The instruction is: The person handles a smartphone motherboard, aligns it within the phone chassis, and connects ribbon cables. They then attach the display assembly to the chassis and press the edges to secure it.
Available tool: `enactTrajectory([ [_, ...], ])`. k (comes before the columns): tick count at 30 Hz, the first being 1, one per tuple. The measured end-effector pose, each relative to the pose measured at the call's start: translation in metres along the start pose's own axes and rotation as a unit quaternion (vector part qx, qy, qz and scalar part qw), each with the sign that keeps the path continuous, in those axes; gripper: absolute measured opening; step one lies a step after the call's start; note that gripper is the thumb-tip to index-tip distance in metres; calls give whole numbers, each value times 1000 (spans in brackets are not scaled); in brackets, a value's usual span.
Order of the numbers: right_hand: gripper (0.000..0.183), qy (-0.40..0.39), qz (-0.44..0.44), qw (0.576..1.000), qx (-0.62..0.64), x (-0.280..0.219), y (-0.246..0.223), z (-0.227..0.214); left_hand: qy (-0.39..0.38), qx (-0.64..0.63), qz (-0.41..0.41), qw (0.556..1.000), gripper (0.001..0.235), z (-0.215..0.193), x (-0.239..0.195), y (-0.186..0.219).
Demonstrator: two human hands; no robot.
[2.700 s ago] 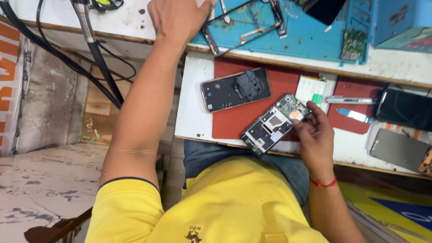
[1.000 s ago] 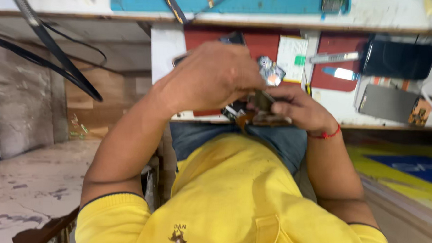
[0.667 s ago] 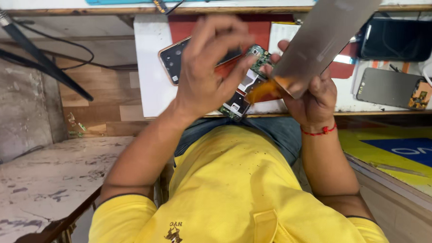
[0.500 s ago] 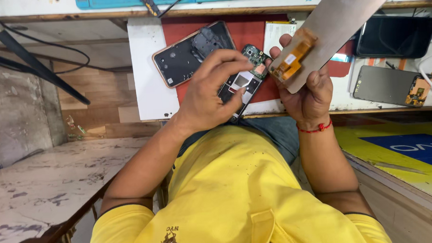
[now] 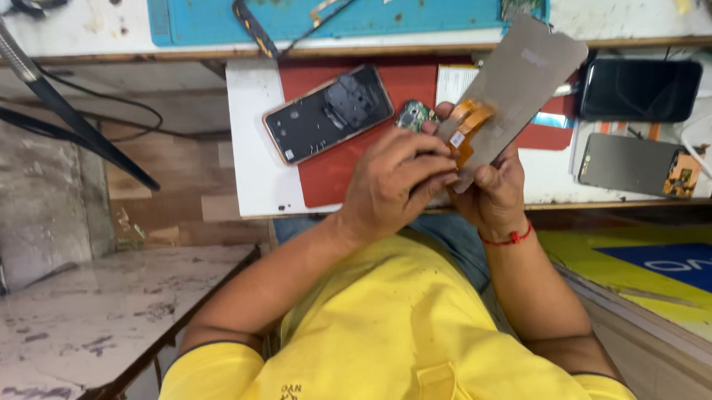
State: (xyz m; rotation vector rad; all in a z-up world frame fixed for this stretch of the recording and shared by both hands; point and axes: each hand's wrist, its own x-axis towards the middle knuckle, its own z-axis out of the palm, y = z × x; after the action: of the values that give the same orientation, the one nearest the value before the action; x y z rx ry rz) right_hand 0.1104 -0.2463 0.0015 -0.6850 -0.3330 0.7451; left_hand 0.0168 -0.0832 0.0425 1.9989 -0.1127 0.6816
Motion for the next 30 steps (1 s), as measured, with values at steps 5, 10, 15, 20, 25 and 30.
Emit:
enactTrajectory([
  [5,79,18,-1,1000,0,-1,0,2,-7,15,21,1000,21,0,-2,-3],
  [10,73,-31,-43,994,-98,-1,3,-11,-28,56,25,998,20,-8,-2,-5],
  [15,83,133,-235,895,-355,-10,-8,-43,-21,77,-11,997,35,-12,-9,-5],
  [20,97,142,-275,890,-336,-22,-22,-73,-125,295,-92,943,59,5,-15,-4],
  [25,99,152,-263,904,-301,-35,-19,-86,-168,367,-128,906,71,20,-13,-5],
  [30,100,156,-257,906,-299,-35,-17,-87,-176,380,-135,898,71,24,-11,-5],
])
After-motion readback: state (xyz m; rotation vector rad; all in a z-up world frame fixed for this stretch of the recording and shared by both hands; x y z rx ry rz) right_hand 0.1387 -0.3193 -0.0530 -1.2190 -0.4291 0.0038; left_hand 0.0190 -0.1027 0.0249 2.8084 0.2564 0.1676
